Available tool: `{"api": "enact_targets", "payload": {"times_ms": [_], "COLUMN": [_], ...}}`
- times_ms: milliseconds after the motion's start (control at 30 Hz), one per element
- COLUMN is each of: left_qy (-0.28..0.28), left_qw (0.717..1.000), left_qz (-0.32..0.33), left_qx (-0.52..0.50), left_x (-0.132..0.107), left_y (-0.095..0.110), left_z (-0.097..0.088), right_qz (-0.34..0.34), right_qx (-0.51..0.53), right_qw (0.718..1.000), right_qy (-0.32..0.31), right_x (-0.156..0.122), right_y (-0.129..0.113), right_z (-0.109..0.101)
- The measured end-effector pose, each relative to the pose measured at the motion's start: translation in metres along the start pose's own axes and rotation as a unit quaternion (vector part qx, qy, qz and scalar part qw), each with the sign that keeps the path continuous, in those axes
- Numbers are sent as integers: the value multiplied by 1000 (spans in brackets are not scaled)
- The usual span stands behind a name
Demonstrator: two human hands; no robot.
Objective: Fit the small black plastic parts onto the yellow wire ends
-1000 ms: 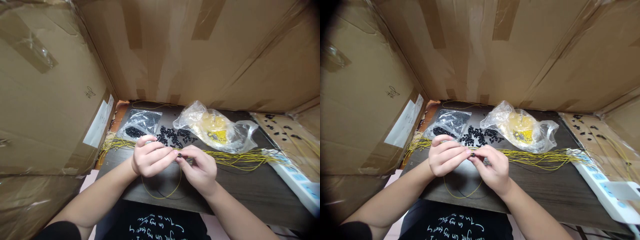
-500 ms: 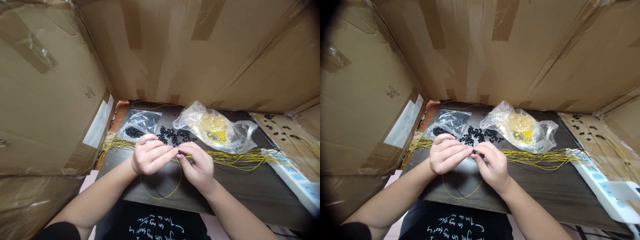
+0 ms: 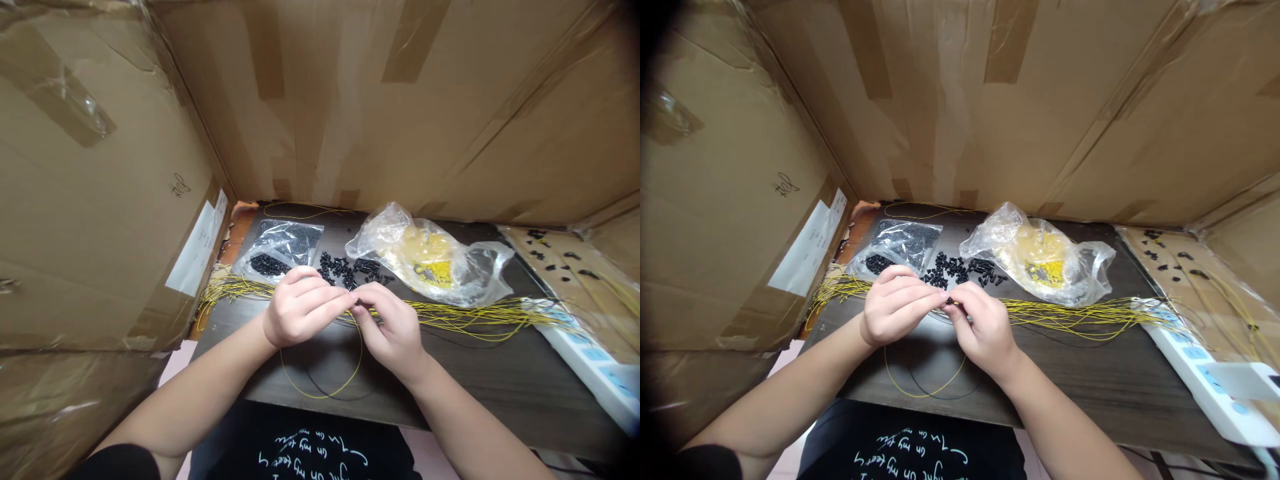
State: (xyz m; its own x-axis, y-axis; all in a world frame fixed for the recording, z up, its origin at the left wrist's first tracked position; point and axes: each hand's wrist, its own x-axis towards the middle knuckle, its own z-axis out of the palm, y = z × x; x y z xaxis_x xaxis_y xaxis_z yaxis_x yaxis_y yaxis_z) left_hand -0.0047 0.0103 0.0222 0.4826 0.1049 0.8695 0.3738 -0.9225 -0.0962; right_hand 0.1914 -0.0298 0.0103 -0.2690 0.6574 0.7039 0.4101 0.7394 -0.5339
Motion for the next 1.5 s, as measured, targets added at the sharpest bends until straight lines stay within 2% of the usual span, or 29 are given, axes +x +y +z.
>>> {"api": "enact_targets", "payload": {"times_ms": [133,300,533,800,1000,1333,1500], "left_qy": [11,45,4,-2,13,-10,-16], "left_qw": [1000,997,1000,999,998,998,996], "left_qz": [-13,-28,-11,-30,-36,-60,-80], "left_qx": [-23,-48,-24,-42,-39,-14,-33], "left_x": [-4,-7,-2,-7,-10,-8,-6], "left_y": [-2,-5,-2,-1,-3,-5,-6], "left_z": [5,8,2,7,13,13,14], "right_qz": [6,-6,4,14,25,43,50], "right_qx": [-12,-21,-8,0,-6,-15,-22], "right_qw": [1000,1000,999,1000,1000,999,998], "right_qy": [-11,9,31,6,0,-17,-35], "right_x": [1,2,3,2,0,1,-2], "right_y": [1,0,-2,3,9,12,18], "right_z": [0,-2,-4,0,1,-1,0]}}
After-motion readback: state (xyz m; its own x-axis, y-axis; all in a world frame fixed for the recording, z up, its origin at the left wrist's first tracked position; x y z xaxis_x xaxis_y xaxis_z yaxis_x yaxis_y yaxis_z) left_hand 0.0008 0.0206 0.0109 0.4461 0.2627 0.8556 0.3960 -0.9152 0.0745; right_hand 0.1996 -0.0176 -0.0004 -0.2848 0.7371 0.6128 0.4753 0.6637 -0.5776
